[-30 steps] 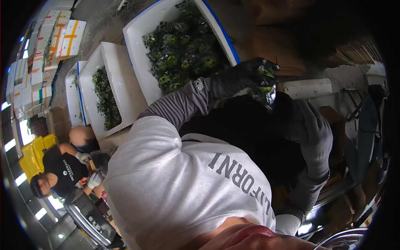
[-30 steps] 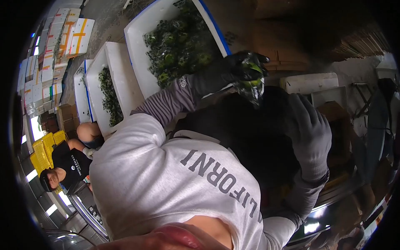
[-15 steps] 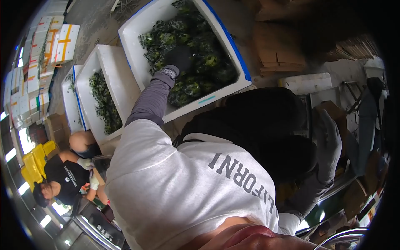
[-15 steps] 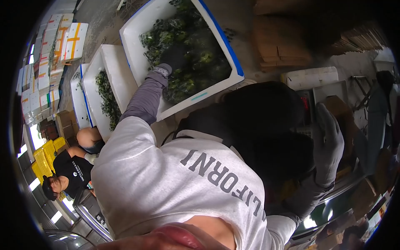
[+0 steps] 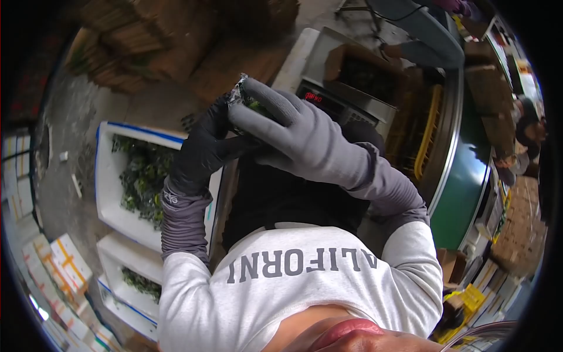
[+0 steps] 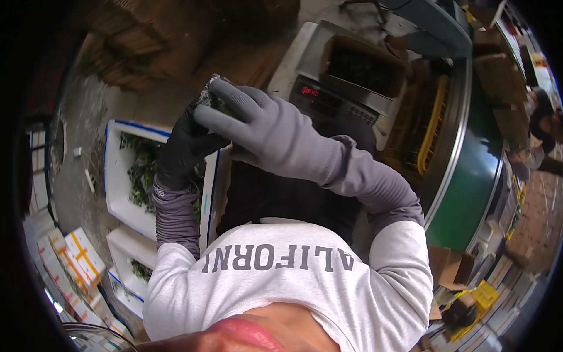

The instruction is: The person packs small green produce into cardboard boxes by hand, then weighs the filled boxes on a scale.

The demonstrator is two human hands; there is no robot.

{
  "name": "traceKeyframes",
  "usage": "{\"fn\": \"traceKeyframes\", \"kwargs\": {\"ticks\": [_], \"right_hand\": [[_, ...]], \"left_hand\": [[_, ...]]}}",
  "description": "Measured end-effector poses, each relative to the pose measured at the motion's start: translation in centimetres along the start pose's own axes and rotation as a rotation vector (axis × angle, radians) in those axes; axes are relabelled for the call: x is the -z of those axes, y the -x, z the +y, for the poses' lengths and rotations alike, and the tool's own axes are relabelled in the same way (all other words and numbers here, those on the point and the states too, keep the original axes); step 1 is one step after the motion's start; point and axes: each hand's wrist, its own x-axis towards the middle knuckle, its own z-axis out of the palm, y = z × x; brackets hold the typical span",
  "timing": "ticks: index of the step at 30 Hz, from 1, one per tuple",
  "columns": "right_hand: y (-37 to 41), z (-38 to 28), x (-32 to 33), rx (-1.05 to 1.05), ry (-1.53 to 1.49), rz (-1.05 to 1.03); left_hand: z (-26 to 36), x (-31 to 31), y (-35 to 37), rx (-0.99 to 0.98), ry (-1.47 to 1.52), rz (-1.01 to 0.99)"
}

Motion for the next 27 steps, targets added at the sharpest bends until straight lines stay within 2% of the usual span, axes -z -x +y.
{"fn": "traceKeyframes", "kwargs": {"ticks": [2,3,5,7,8,11,14,18,19,21,23,25,27], "right_hand": [[0.3,1.3,1.3,0.093,0.224,0.143],[0.9,2.2,2.4,0.071,0.25,0.273],[2.9,4.3,5.2,0.044,0.279,0.527],[4.9,6.7,5.6,-0.053,0.3,0.708],[5.8,8.0,5.6,-0.102,0.387,0.698],[9.7,13.9,3.9,-0.391,0.413,0.118],[11.2,14.6,4.6,-0.451,0.414,0.331],[13.2,14.4,6.6,-0.63,0.027,0.621],[14.5,15.1,6.8,-0.618,0.024,0.658],[16.7,14.9,7.2,-0.736,-0.021,0.752],[19.3,15.3,7.1,-0.848,0.016,0.775],[21.3,15.0,7.1,-1.103,-0.19,0.775],[21.9,14.9,7.5,-1.142,-0.237,0.671]], "left_hand": [[0.4,-1.8,-2.4,-0.091,0.314,-0.123],[0.4,-2.1,-3.5,-0.142,0.503,-0.153],[0.3,-2.2,-4.5,-0.129,0.294,-0.032],[0.2,-2.4,-5.5,-0.103,0.246,0.019],[-0.1,-2.7,-6.1,-0.083,0.305,0.004],[-1.6,-3.2,-6.4,0.05,0.505,0.038],[-3.0,-2.3,-6.9,0.135,0.591,0.059],[-5.6,0.1,-7.0,0.216,0.873,0.003],[-5.8,0.0,-7.4,0.242,0.862,0.026],[-6.4,-0.2,-8.4,0.283,0.84,0.074],[-7.8,-0.6,-10.0,0.287,0.66,0.047],[-8.9,-1.5,-12.1,0.283,0.45,-0.012],[-9.7,-2.7,-14.2,0.295,0.203,-0.101]]}}
